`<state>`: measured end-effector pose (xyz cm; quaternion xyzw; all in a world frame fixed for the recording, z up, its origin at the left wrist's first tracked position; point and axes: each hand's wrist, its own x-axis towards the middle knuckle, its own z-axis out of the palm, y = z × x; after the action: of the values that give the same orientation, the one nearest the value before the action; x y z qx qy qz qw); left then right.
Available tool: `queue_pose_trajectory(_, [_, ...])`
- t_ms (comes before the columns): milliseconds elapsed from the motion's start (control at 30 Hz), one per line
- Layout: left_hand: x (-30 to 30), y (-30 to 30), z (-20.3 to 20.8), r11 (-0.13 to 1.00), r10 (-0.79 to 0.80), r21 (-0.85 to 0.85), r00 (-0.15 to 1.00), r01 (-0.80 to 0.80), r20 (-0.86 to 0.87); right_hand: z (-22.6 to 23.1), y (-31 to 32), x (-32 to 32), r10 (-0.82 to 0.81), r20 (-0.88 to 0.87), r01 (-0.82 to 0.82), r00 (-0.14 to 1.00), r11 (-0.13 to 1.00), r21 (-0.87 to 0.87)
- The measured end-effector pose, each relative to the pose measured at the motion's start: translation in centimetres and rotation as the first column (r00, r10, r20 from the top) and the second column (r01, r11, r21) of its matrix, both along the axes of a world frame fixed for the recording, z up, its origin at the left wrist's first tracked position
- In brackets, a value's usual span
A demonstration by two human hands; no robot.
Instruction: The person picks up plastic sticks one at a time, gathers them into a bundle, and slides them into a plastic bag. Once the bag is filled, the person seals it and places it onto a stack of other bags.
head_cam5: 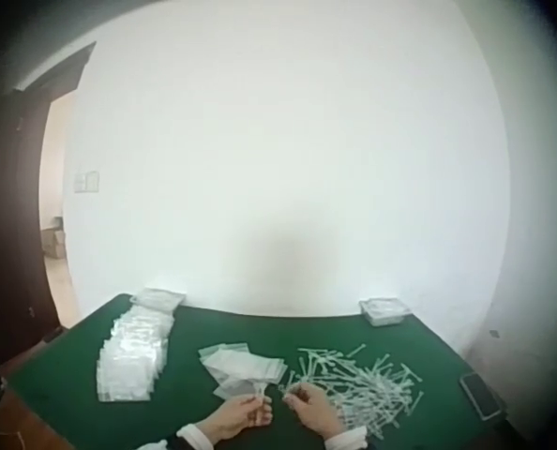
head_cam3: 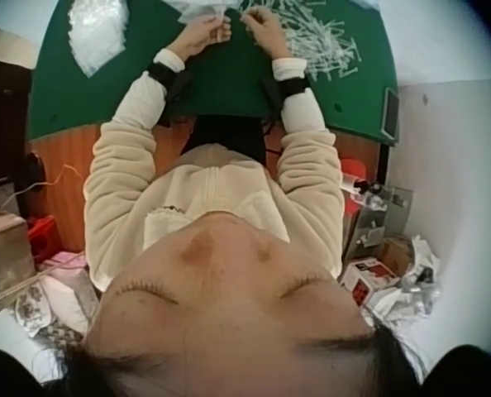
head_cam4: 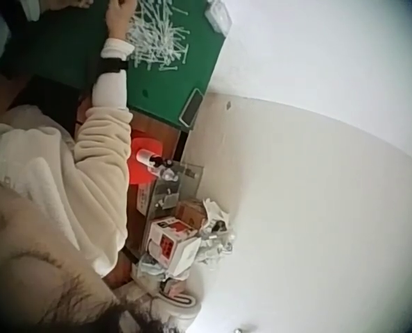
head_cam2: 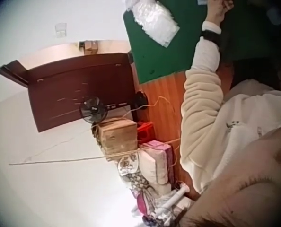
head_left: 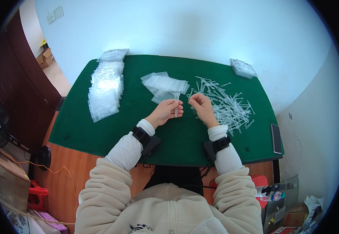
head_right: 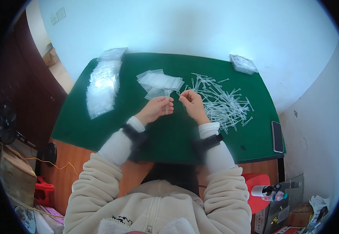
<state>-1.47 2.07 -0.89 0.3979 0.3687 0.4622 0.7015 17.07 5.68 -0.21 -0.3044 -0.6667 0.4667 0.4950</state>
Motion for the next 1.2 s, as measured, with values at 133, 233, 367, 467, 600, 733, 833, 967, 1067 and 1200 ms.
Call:
queue_pose_trajectory(133, [0.1,0.0,0.1,1.000,-0.026,-0.001,0.999,0.026,-0.042,1.4,-1.5,-0.6,0.110,-0.210,-0.150,0.971,0.971,-0.188])
queue_pose_trajectory(233, [0.2,-0.2,0.2,0.997,-0.078,0.021,0.993,0.080,-0.085,1.0,-1.3,-0.6,0.119,-0.212,-0.156,0.970,0.974,-0.167])
queue_pose_trajectory(367, [0.6,-0.3,0.4,0.981,-0.180,0.060,0.980,0.185,-0.086,0.1,-0.8,-0.6,0.068,-0.164,-0.094,0.984,0.983,-0.159])
queue_pose_trajectory(467, [1.0,-0.8,1.0,0.983,-0.173,0.036,0.977,0.179,-0.127,-0.2,-0.6,-0.6,-0.004,-0.105,-0.009,0.994,0.992,-0.122])
queue_pose_trajectory(600, [1.1,-1.0,1.0,0.982,-0.181,0.033,0.973,0.187,-0.146,-0.5,-0.4,-0.5,-0.110,-0.036,0.109,0.993,0.994,-0.027])
queue_pose_trajectory(733, [1.0,-1.0,1.0,0.977,-0.197,0.050,0.970,0.206,-0.143,-0.6,-0.4,-0.7,-0.124,-0.023,0.124,0.992,0.992,0.014])
queue_pose_trajectory(833, [1.0,-1.1,1.1,0.975,-0.202,0.060,0.969,0.212,-0.139,-0.6,-0.4,-0.7,-0.111,-0.030,0.112,0.993,0.993,0.034])
queue_pose_trajectory(967, [1.1,-1.1,1.2,0.976,-0.198,0.065,0.972,0.207,-0.127,-0.5,-0.4,-0.5,-0.116,-0.027,0.116,0.993,0.993,0.000])
queue_pose_trajectory(1067, [1.1,-1.1,1.2,0.977,-0.197,0.061,0.974,0.205,-0.115,-0.6,-0.4,-0.4,-0.104,-0.039,0.102,0.994,0.993,-0.055])
queue_pose_trajectory(1200, [1.0,-1.1,1.3,0.975,-0.207,0.064,0.974,0.214,-0.095,-0.3,-0.5,-0.5,-0.053,-0.090,0.042,0.995,0.992,-0.117])
